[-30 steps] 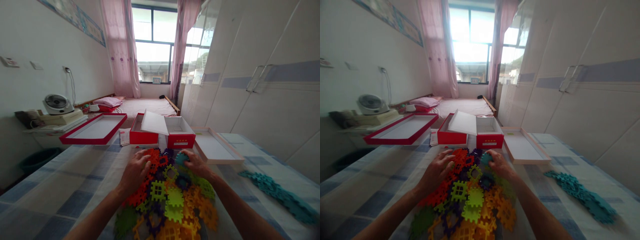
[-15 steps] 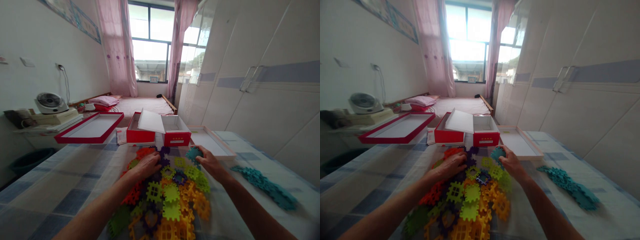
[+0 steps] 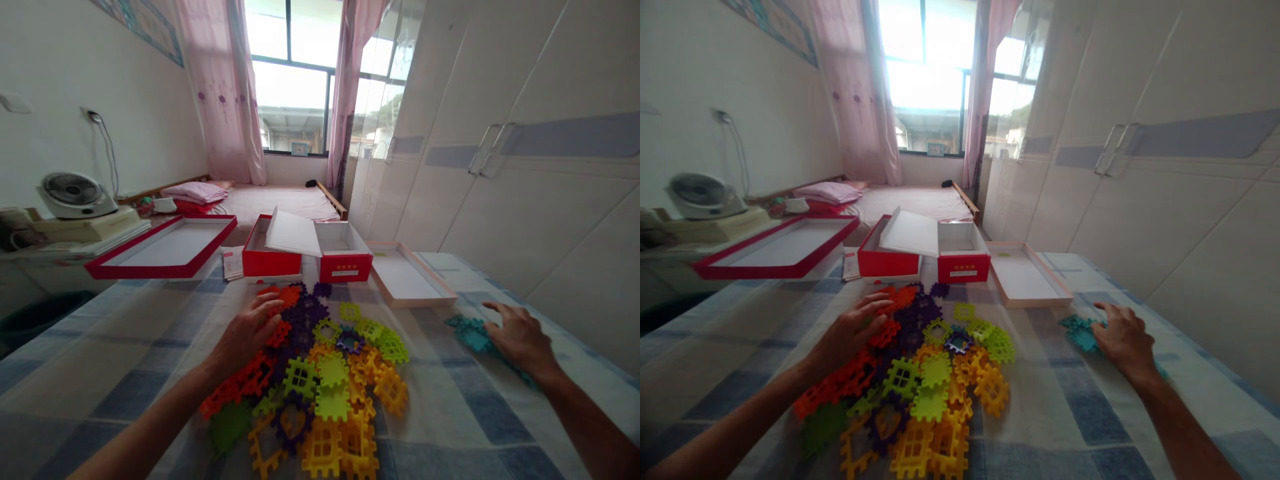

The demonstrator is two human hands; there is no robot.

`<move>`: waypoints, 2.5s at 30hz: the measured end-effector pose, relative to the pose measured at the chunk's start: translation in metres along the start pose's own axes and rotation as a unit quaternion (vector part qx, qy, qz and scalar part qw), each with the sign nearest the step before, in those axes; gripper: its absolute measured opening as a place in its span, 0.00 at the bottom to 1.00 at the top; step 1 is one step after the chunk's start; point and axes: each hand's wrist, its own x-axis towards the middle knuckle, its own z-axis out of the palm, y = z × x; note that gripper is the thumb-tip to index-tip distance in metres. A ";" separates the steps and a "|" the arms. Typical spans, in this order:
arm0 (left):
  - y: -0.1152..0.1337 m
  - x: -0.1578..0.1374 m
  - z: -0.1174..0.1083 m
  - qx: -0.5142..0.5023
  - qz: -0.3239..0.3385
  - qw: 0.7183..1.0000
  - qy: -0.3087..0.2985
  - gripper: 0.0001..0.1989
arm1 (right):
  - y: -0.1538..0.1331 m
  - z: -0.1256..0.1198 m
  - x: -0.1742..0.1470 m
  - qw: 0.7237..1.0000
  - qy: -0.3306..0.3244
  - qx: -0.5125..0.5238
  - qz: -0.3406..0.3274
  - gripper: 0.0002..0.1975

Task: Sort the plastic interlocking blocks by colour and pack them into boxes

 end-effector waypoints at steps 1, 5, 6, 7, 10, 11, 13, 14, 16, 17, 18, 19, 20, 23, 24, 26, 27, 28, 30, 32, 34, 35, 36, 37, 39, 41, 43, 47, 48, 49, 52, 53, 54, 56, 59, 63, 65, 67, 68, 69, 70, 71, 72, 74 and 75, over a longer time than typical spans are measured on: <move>-0.005 -0.006 -0.001 0.014 -0.026 0.999 0.017 0.19 | -0.013 -0.001 -0.004 1.000 0.009 -0.016 -0.013 0.20; -0.024 -0.024 0.002 0.067 -0.147 0.985 0.056 0.26 | -0.097 0.001 -0.026 0.974 -0.128 0.120 -0.142 0.16; -0.025 -0.026 0.004 0.064 -0.173 0.982 0.052 0.27 | -0.119 0.005 -0.031 0.956 -0.167 0.160 -0.180 0.15; -0.025 -0.027 0.006 0.052 -0.189 0.979 0.047 0.28 | -0.140 0.010 -0.036 0.937 -0.200 0.188 -0.218 0.14; -0.019 -0.025 0.008 0.012 -0.192 0.981 0.034 0.26 | -0.185 0.031 -0.044 0.906 -0.253 0.153 -0.301 0.11; -0.017 -0.024 0.008 0.004 -0.187 0.982 0.033 0.26 | -0.194 0.037 -0.044 0.902 -0.268 0.119 -0.318 0.10; -0.017 -0.022 0.008 -0.006 -0.187 0.982 0.034 0.26 | -0.205 0.048 -0.044 0.894 -0.294 0.061 -0.334 0.07; -0.018 -0.022 0.007 -0.010 -0.192 0.981 0.037 0.26 | -0.209 0.052 -0.043 0.891 -0.302 0.046 -0.336 0.05; -0.021 -0.022 0.007 -0.014 -0.196 0.980 0.041 0.26 | -0.212 0.056 -0.043 0.890 -0.309 0.035 -0.333 0.04; -0.023 -0.023 0.007 -0.014 -0.197 0.979 0.044 0.26 | -0.214 0.057 -0.043 0.891 -0.311 0.031 -0.331 0.04; -0.025 -0.023 0.007 -0.014 -0.196 0.979 0.047 0.26 | -0.215 0.056 -0.044 0.890 -0.314 0.028 -0.331 0.03; -0.025 -0.023 0.008 -0.015 -0.195 0.980 0.048 0.26 | -0.216 0.055 -0.045 0.887 -0.318 0.029 -0.333 0.02; -0.025 -0.023 0.008 -0.016 -0.193 0.980 0.049 0.25 | -0.217 0.054 -0.045 0.884 -0.323 0.032 -0.336 0.02; -0.023 -0.022 0.008 -0.032 -0.199 0.978 0.048 0.25 | -0.220 0.046 -0.045 0.880 -0.328 0.058 -0.338 0.04; -0.021 -0.021 0.008 -0.042 -0.203 0.977 0.047 0.25 | -0.221 0.044 -0.043 0.882 -0.324 0.082 -0.332 0.06; -0.019 -0.021 0.007 -0.061 -0.209 0.975 0.043 0.24 | -0.226 0.044 -0.039 0.887 -0.303 0.144 -0.318 0.09; -0.018 -0.021 0.007 -0.068 -0.210 0.975 0.041 0.23 | -0.230 0.046 -0.036 0.888 -0.291 0.170 -0.314 0.10; -0.018 -0.021 0.007 -0.072 -0.210 0.974 0.038 0.23 | -0.235 0.049 -0.033 0.889 -0.284 0.183 -0.309 0.11; -0.018 -0.022 0.008 -0.072 -0.207 0.975 0.033 0.23 | -0.248 0.058 -0.029 0.898 -0.280 0.171 -0.294 0.14; -0.019 -0.022 0.008 -0.068 -0.202 0.977 0.031 0.23 | -0.264 0.069 -0.026 0.909 -0.286 0.147 -0.266 0.16; -0.020 -0.023 0.009 -0.062 -0.196 0.978 0.031 0.23 | -0.277 0.077 -0.026 0.914 -0.293 0.136 -0.245 0.16; -0.020 -0.023 0.009 -0.059 -0.194 0.979 0.031 0.23 | -0.282 0.078 -0.026 0.912 -0.299 0.136 -0.245 0.16; -0.020 -0.023 0.009 -0.057 -0.193 0.979 0.031 0.22 | -0.284 0.078 -0.027 0.907 -0.309 0.139 -0.249 0.16; -0.020 -0.024 0.009 -0.055 -0.192 0.979 0.031 0.22 | -0.285 0.077 -0.027 0.899 -0.321 0.146 -0.259 0.16; -0.019 -0.023 0.009 -0.055 -0.190 0.980 0.031 0.22 | -0.282 0.071 -0.027 0.879 -0.344 0.165 -0.285 0.16; -0.019 -0.023 0.010 -0.051 -0.186 0.981 0.030 0.21 | -0.276 0.066 -0.024 0.867 -0.360 0.171 -0.300 0.16; -0.018 -0.023 0.010 -0.047 -0.182 0.982 0.029 0.21 | -0.272 0.066 -0.019 0.875 -0.353 0.145 -0.298 0.17; -0.017 -0.023 0.009 -0.043 -0.181 0.982 0.023 0.21 | -0.280 0.077 -0.010 0.901 -0.316 0.085 -0.284 0.11; -0.017 -0.023 0.009 -0.042 -0.183 0.982 0.024 0.21 | -0.286 0.080 -0.009 0.901 -0.316 0.079 -0.286 0.11; -0.018 -0.023 0.009 -0.041 -0.184 0.982 0.025 0.21 | -0.292 0.083 -0.009 0.900 -0.319 0.071 -0.288 0.11; -0.019 -0.023 0.010 -0.039 -0.183 0.982 0.030 0.21 | -0.313 0.090 -0.010 0.899 -0.331 0.028 -0.285 0.11; -0.019 -0.023 0.010 -0.038 -0.181 0.982 0.030 0.21 | -0.318 0.091 -0.011 0.900 -0.333 0.012 -0.280 0.10; -0.020 -0.023 0.010 -0.037 -0.180 0.982 0.029 0.21 | -0.323 0.093 -0.011 0.901 -0.335 -0.002 -0.276 0.10; -0.021 -0.023 0.011 -0.034 -0.178 0.983 0.025 0.22 | -0.328 0.096 -0.012 0.901 -0.341 -0.023 -0.266 0.08; -0.021 -0.023 0.011 -0.030 -0.178 0.983 0.018 0.23 | -0.329 0.100 -0.012 0.897 -0.363 -0.040 -0.250 0.11; -0.029 -0.023 0.014 -0.023 -0.183 0.983 0.009 0.24 | -0.327 0.104 -0.009 0.889 -0.397 -0.049 -0.224 0.14; -0.035 -0.023 0.015 -0.018 -0.184 0.983 0.006 0.25 | -0.330 0.104 -0.006 0.887 -0.405 -0.053 -0.214 0.14; -0.039 -0.022 0.016 -0.014 -0.185 0.983 0.002 0.26 | -0.335 0.103 -0.005 0.886 -0.409 -0.056 -0.210 0.14; -0.039 -0.022 0.016 -0.013 -0.186 0.982 0.001 0.26 | -0.337 0.102 -0.005 0.886 -0.408 -0.055 -0.212 0.13; -0.039 -0.022 0.016 -0.012 -0.187 0.982 0.000 0.26 | -0.339 0.102 -0.006 0.887 -0.406 -0.053 -0.216 0.13; -0.039 -0.023 0.016 -0.012 -0.187 0.982 0.001 0.26 | -0.340 0.100 -0.007 0.888 -0.400 -0.048 -0.223 0.13; -0.039 -0.023 0.016 -0.011 -0.187 0.982 0.001 0.26 | -0.340 0.099 -0.010 0.890 -0.391 -0.041 -0.230 0.12; -0.038 -0.023 0.016 -0.011 -0.187 0.982 0.001 0.26 | -0.339 0.097 -0.013 0.894 -0.379 -0.032 -0.237 0.12; -0.038 -0.022 0.016 -0.011 -0.187 0.982 0.000 0.26 | -0.335 0.092 -0.020 0.906 -0.342 -0.013 -0.248 0.11; -0.038 -0.022 0.015 -0.011 -0.186 0.982 -0.001 0.26 | -0.332 0.089 -0.025 0.914 -0.318 -0.002 -0.251 0.12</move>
